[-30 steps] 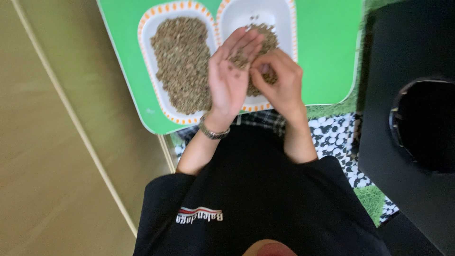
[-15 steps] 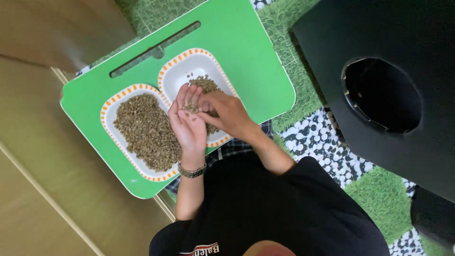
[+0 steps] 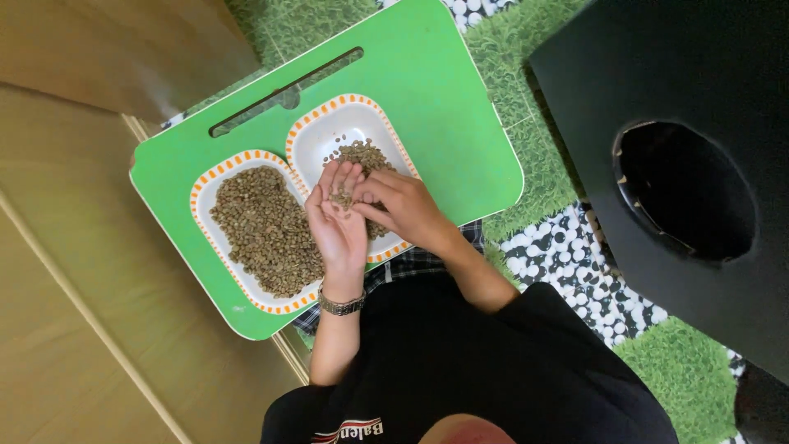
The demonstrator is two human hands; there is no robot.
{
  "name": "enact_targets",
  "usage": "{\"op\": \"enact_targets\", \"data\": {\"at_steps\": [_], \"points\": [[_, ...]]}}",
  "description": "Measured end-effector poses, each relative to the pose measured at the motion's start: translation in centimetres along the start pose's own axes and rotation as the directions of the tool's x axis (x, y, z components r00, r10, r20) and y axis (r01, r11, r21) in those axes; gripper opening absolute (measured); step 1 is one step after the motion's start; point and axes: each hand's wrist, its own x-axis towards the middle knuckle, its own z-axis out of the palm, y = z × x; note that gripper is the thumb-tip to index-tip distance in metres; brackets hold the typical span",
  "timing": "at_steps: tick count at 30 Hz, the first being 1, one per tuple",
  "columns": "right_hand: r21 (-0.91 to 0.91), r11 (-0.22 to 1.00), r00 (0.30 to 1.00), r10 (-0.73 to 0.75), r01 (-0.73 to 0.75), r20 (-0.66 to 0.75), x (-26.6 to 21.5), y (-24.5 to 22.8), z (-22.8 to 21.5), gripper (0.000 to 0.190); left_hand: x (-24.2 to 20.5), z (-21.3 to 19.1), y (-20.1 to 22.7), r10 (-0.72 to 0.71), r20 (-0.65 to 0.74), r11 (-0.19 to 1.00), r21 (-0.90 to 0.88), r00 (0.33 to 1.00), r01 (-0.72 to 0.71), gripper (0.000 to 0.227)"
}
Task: Manually sorting green coffee beans by moving them between two trays on a small table.
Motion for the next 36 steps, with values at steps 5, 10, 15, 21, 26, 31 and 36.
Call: {"op": "enact_targets", "data": {"at_steps": [5,10,15,21,26,31,36], "points": [[0.041,0.999,0.999,-0.01,0.009,0.041,-0.6,0.2,1.0,0.009,-0.4,-1.9,-0.2,0.041,-0.046,0.998,-0.039,0.998,-0.042,0.048],[0.037,0.998,0.996,-0.056,0.053,0.074,-1.4,1.4,2.0,0.01,-0.7,-1.7,0.3,0.066,-0.049,0.99,-0.125,0.997,-0.072,0.045],[0.01,0.999,0.996,-0.042,0.041,0.081,-1.0,0.7,0.9,0.012,-0.6,-1.6,0.6,0.073,0.004,0.979,-0.192,0.997,-0.071,0.047],[-0.066,0.996,0.99,-0.045,0.054,0.135,0.0,-1.2,1.1,0.017,-1.4,-1.0,1.0,0.091,0.055,0.995,-0.04,0.994,-0.089,0.053],[-0.105,0.994,0.988,-0.028,0.045,0.151,0.1,-2.1,1.7,0.015,-1.8,-1.2,0.9,0.105,0.083,0.994,-0.008,0.991,-0.105,0.052],[-0.112,0.992,0.986,-0.04,0.058,0.161,0.7,-3.7,1.9,0.01,-1.9,-2.3,1.5,0.067,0.128,0.997,-0.037,0.99,-0.063,0.052],[-0.071,0.997,0.987,0.003,0.009,0.16,1.3,-5.0,2.5,0.006,-2.0,-3.4,2.1,0.077,0.165,0.993,-0.105,0.983,-0.061,0.05]]}}
